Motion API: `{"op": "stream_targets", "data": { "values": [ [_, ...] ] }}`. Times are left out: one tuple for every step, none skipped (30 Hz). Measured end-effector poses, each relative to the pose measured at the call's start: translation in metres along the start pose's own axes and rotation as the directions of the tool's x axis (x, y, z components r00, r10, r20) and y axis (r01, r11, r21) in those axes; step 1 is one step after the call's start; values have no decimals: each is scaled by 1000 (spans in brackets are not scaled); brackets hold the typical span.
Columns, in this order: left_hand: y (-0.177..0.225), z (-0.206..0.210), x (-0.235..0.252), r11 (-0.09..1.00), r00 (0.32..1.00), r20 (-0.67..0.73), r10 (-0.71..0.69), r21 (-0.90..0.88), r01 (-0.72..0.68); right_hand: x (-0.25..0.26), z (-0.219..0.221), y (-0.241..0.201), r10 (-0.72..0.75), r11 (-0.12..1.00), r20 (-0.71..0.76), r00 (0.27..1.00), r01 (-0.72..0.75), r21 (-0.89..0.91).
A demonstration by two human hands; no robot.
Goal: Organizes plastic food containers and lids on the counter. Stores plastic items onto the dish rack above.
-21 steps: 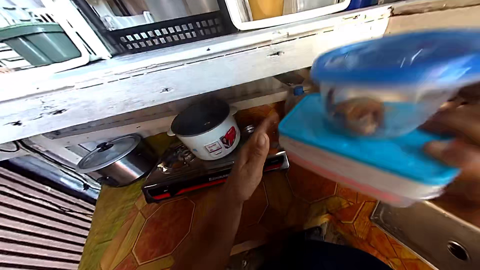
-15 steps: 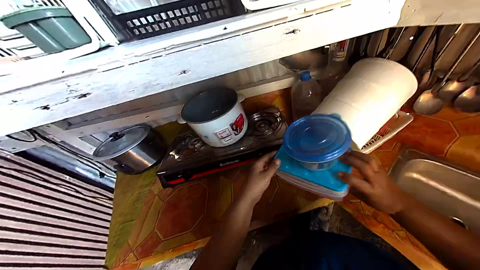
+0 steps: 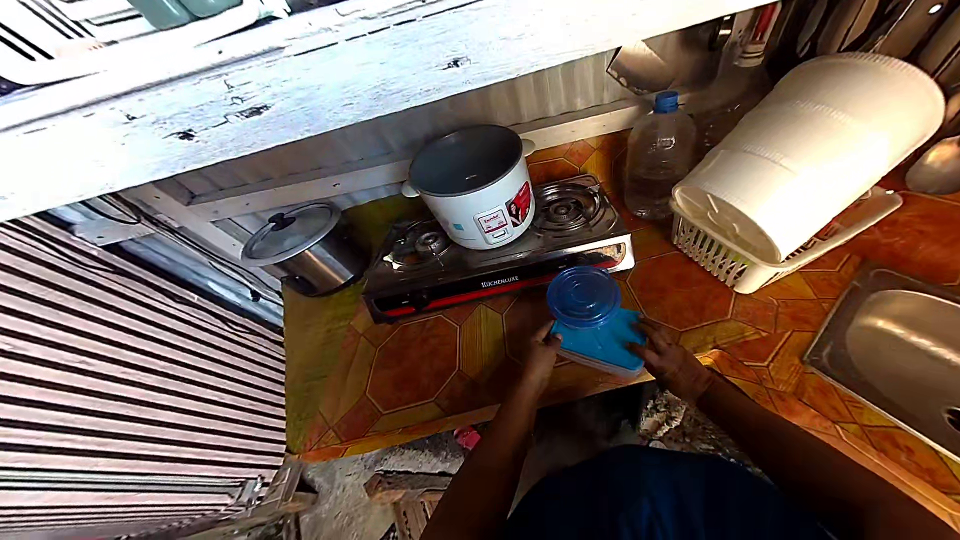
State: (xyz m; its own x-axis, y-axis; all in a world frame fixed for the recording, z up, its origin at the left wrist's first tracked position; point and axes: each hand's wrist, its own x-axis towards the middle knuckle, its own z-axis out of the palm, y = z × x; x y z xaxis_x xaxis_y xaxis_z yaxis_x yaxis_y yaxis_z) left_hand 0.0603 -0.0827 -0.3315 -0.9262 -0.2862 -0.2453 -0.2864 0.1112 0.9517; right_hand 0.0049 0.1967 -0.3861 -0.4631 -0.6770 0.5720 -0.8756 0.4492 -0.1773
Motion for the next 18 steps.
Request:
{"op": "stream_targets", "data": {
  "values": [
    [0, -1, 0, 1000, 1000, 11, -4, 14, 4, 3, -5, -4, 33, 999, 29, 999, -33, 6],
    [1, -3, 0, 999, 1000, 18, -11, 38, 10, 8, -13, -9, 75, 997, 65, 995, -76, 11],
    [2, -4, 0, 997, 1000, 23, -14, 71, 12, 15, -23, -14, 130, 991, 95, 987, -132, 24],
    [4, -5, 0, 995, 1000, 25, -15, 103, 12, 24, -35, -21, 200, 977, 116, 973, -206, 45],
    [5, -6, 0, 992, 1000, 27, -13, 127, 10, 34, -45, -28, 283, 953, 122, 951, -294, 80],
    [7, -6, 0, 989, 999, 30, -13, 147, 8, 47, -53, -34, 370, 912, 123, 921, -385, 142],
    [9, -6, 0, 986, 999, 36, -16, 164, 10, 60, -58, -38, 449, 855, 140, 882, -470, 218],
    [12, -7, 1, 984, 999, 41, -25, 176, 18, 73, -59, -41, 507, 794, 167, 845, -534, 290],
    [14, -7, 2, 983, 998, 51, -44, 179, 35, 85, -55, -42, 544, 742, 184, 819, -572, 349],
    [15, -8, 3, 983, 996, 58, -71, 174, 60, 94, -47, -43, 560, 705, 198, 804, -588, 397],
    [16, -9, 4, 981, 993, 61, -104, 168, 93, 100, -38, -42, 566, 676, 214, 796, -596, 432],
    [18, -10, 5, 978, 987, 61, -146, 158, 135, 104, -29, -42, 575, 648, 222, 787, -604, 465],
    [20, -11, 5, 974, 980, 59, -189, 137, 180, 106, -22, -42, 590, 617, 210, 779, -603, 505],
    [22, -11, 6, 969, 970, 65, -233, 103, 226, 106, -16, -42, 610, 586, 184, 770, -595, 550],
    [23, -12, 7, 963, 962, 71, -263, 73, 258, 104, -12, -42, 628, 557, 150, 764, -576, 599],
    [23, -12, 8, 959, 956, 81, -282, 60, 278, 102, -12, -41, 640, 531, 119, 759, -549, 645],
    [22, -12, 9, 956, 952, 88, -292, 61, 288, 99, -13, -39, 647, 511, 96, 757, -523, 683],
    [22, -12, 9, 954, 950, 93, -300, 63, 295, 97, -16, -36, 648, 492, 76, 758, -493, 717]
  ]
}}
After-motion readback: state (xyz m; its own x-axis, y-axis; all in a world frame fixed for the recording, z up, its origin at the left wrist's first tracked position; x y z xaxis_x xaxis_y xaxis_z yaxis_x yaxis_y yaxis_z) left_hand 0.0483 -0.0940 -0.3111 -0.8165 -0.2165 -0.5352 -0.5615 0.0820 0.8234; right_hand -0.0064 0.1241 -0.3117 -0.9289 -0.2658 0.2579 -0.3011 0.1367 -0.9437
